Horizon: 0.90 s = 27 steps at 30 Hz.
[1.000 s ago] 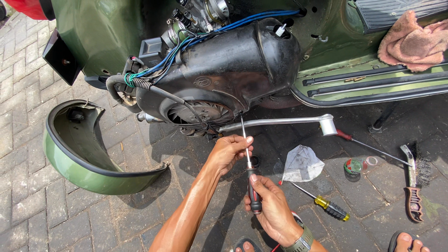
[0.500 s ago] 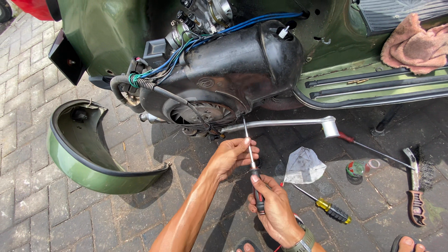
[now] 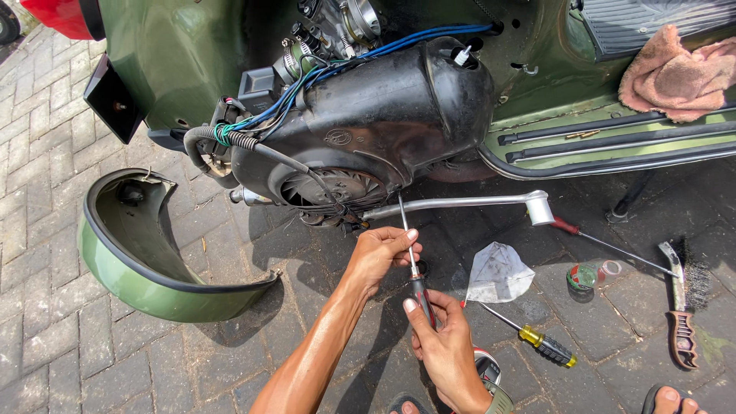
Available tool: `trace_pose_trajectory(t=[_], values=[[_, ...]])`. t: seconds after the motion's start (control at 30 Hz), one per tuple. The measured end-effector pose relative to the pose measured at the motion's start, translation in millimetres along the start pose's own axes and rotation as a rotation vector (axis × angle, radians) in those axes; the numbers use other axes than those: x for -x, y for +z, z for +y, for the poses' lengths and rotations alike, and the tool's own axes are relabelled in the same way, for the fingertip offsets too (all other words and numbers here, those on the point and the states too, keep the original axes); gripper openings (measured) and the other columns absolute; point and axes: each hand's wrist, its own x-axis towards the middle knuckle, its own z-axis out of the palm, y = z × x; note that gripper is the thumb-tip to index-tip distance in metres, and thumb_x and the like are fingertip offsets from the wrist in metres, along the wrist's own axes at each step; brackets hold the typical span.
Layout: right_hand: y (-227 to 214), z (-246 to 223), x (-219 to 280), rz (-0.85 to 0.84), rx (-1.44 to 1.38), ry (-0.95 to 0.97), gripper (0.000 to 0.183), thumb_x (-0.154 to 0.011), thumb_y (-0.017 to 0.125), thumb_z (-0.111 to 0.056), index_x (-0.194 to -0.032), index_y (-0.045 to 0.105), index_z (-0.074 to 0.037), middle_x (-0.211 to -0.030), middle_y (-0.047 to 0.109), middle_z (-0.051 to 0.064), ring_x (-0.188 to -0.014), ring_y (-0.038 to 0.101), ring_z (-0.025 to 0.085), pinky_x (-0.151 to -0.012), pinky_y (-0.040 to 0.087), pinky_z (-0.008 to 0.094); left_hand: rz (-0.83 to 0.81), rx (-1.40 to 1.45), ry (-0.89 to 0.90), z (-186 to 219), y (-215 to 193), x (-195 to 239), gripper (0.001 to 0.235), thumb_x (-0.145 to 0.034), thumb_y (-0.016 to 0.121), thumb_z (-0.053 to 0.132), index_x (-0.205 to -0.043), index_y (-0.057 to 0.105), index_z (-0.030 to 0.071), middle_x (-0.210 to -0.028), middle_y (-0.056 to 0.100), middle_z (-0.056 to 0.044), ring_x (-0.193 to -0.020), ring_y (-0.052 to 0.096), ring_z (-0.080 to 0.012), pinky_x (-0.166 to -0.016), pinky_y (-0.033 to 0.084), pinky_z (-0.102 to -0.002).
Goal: The person works on the engine of a green scooter, using a screwdriver to tighten bolts on the engine casing. They then walk into a cluttered workshop to retrieve a small metal part from a box before returning to the scooter.
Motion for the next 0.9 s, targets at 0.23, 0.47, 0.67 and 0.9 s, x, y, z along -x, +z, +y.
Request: trace_pose_trajectory(t=[0.23, 0.47, 0.67, 0.9], values=[[1.2, -2.7, -4.5, -0.065, -0.182, 0.151, 0.029, -0.096, 0.049, -0.023, -0.103, 0.061, 0.002, -0.091, 0.070, 0.020, -0.044, 0.038, 0.019, -0.039, 0.024, 0.028, -0.011, -0.061, 0.043, 1.7, 1.0, -4.4, 0.024, -0.084, 0.067, 0.023, -0.087, 0.067, -0.001, -0.077, 0.070, -0.015, -0.062, 0.067, -0.0171, -0.054, 0.049, -0.019], [1.2, -0.1, -5.5, -0.141, -0.145, 0.045, 0.019, -0.091, 0.059, -0.015, -0.097, 0.065, 0.002, -0.072, 0.053, 0.010, -0.045, 0.041, 0.016, -0.037, 0.027, 0.026, 0.044, -0.076, 0.038, 10.7, 4.5, 0.6, 0.024, -0.082, 0.069, 0.026, -0.080, 0.067, 0.001, -0.075, 0.071, -0.013, -0.059, 0.064, -0.0132, -0.053, 0.048, -0.019], [3.0, -3.0, -10.2, -0.022, 0.693, -0.180, 0.038, -0.090, 0.040, -0.042, -0.117, 0.062, -0.026, -0.064, 0.059, -0.002, -0.042, 0.041, 0.012, -0.049, 0.037, 0.029, 0.030, -0.047, 0.038, 6.4, 4.3, -2.1, 0.024, -0.082, 0.069, 0.024, -0.082, 0.068, 0.000, -0.075, 0.070, -0.014, -0.059, 0.064, -0.0132, -0.052, 0.048, -0.019], [4.4, -15.6, -15.9, -0.291, -0.341, 0.267, 0.046, -0.097, 0.043, -0.037, -0.108, 0.057, 0.006, -0.053, 0.026, 0.003, -0.030, 0.016, 0.008, -0.025, 0.010, 0.022, 0.007, -0.062, 0.028, 10.0, 3.9, -0.5, 0.024, -0.081, 0.070, 0.026, -0.079, 0.066, 0.003, -0.075, 0.070, -0.012, -0.058, 0.062, -0.0106, -0.052, 0.046, -0.017]])
